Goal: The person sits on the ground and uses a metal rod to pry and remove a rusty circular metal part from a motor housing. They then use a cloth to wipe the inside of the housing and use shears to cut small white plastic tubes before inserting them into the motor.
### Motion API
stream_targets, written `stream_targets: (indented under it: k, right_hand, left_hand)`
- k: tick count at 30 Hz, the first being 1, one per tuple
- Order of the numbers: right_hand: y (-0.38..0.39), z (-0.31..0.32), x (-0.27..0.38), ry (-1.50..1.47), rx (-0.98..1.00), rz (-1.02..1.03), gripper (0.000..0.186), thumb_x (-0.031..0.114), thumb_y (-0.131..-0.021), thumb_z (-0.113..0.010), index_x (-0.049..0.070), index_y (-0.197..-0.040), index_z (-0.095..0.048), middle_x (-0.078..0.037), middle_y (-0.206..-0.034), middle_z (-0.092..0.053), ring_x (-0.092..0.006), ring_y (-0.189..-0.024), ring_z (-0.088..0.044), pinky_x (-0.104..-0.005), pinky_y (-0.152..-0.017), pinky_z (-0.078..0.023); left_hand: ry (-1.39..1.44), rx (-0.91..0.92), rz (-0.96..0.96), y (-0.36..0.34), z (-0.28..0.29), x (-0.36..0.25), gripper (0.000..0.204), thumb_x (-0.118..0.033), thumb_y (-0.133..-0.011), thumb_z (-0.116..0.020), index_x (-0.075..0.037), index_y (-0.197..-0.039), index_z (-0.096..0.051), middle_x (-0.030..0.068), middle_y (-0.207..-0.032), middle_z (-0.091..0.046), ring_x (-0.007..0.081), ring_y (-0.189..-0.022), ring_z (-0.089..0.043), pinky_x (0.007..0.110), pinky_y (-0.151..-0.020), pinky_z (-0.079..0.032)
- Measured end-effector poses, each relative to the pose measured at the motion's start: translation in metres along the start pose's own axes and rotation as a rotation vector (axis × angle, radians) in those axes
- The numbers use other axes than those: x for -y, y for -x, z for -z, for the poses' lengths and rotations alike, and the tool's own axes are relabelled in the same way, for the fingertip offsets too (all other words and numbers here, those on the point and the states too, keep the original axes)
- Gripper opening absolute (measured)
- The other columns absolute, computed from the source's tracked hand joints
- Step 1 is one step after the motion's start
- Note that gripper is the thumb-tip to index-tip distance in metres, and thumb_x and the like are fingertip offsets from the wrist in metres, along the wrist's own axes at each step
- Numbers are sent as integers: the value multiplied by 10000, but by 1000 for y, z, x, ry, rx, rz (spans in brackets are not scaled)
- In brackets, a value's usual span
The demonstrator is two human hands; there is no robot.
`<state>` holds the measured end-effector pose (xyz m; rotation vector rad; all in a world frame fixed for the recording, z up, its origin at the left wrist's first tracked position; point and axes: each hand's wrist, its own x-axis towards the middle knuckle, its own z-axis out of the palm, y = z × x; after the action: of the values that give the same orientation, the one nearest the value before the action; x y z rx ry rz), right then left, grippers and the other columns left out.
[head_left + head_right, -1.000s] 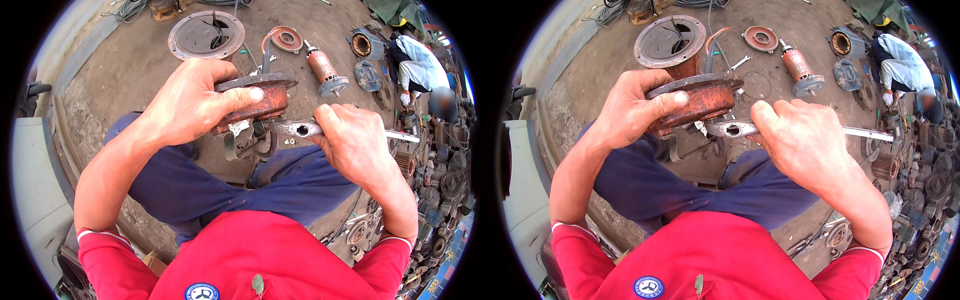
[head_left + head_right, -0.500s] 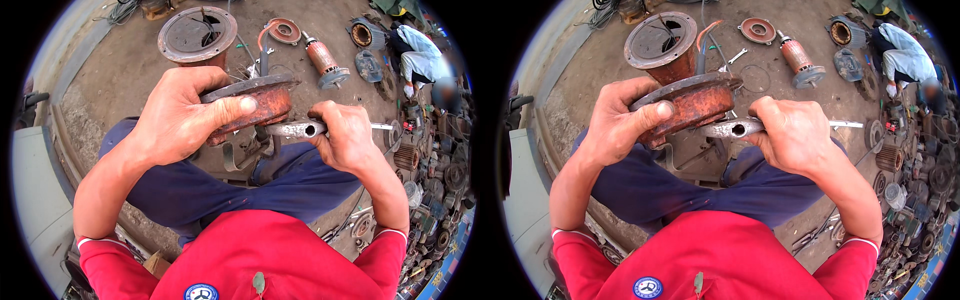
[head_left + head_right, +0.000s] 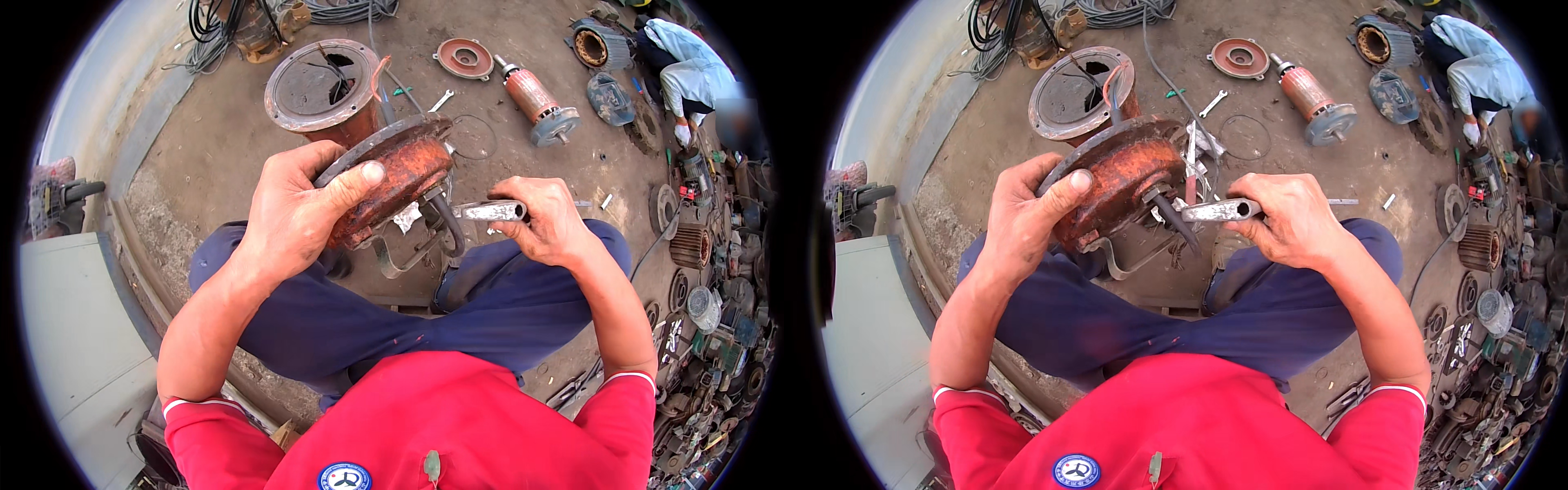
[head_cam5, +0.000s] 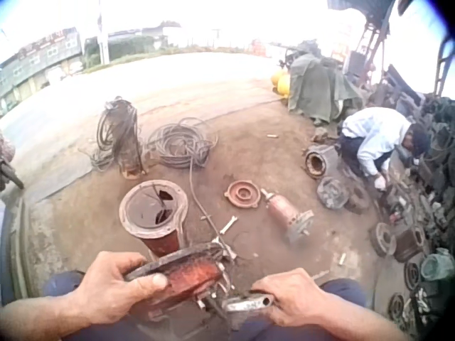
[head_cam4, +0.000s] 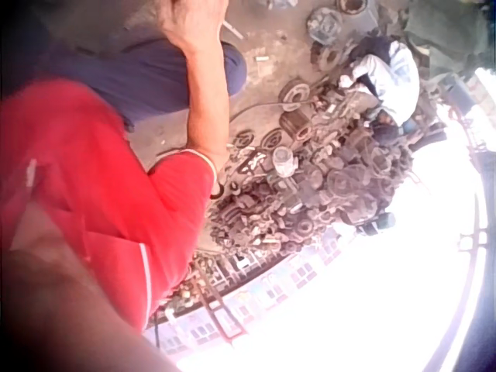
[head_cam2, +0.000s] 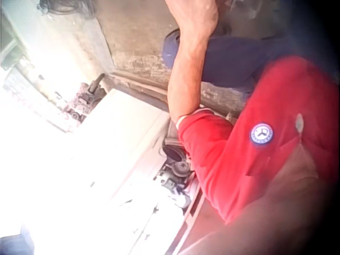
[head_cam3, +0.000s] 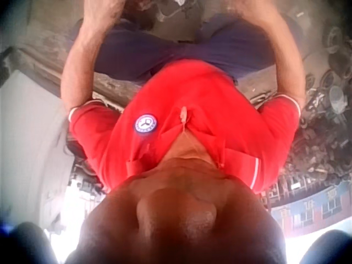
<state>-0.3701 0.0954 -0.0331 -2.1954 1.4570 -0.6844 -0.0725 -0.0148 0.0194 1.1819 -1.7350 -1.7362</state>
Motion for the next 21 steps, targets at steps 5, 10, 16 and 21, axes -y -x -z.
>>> stream_targets:
  k: [5,10,16,21]
  right_hand:
    - [23,-10,-40,248,175,-467,229,214,-874,-685,78,-1057,-660,-162,-873,-692,-353,-882,-672,-453,-734,-520]
    - [24,-16,-67,545,319,-590,167,118,-867,-579,64,-1008,-651,-151,-923,-707,-348,-925,-680,-476,-782,-529]
    - [-12,-20,49,-515,-423,-310,203,140,-951,-605,-29,-1049,-662,-184,-897,-678,-342,-839,-677,-411,-735,-523]
    - [-29,-28,75,-479,-394,-421,290,247,-936,-618,-37,-968,-668,-231,-821,-675,-400,-802,-679,-474,-704,-523]
  left_hand:
    - [92,-36,-5,-5,-4,-2,456,-371,-903,-749,44,-1051,-631,58,-881,-669,91,-760,-606,261,-691,-514]
    - [324,-88,66,-7,5,3,423,-306,-966,-675,67,-1156,-620,128,-1019,-706,161,-872,-690,303,-790,-572]
    - [465,-43,42,-7,17,8,421,-323,-1012,-576,42,-1219,-603,153,-1154,-689,244,-1022,-687,391,-916,-558]
    - [421,-47,-2,-13,11,8,429,-324,-1022,-555,30,-1263,-581,155,-1213,-670,256,-1092,-666,412,-965,-535]
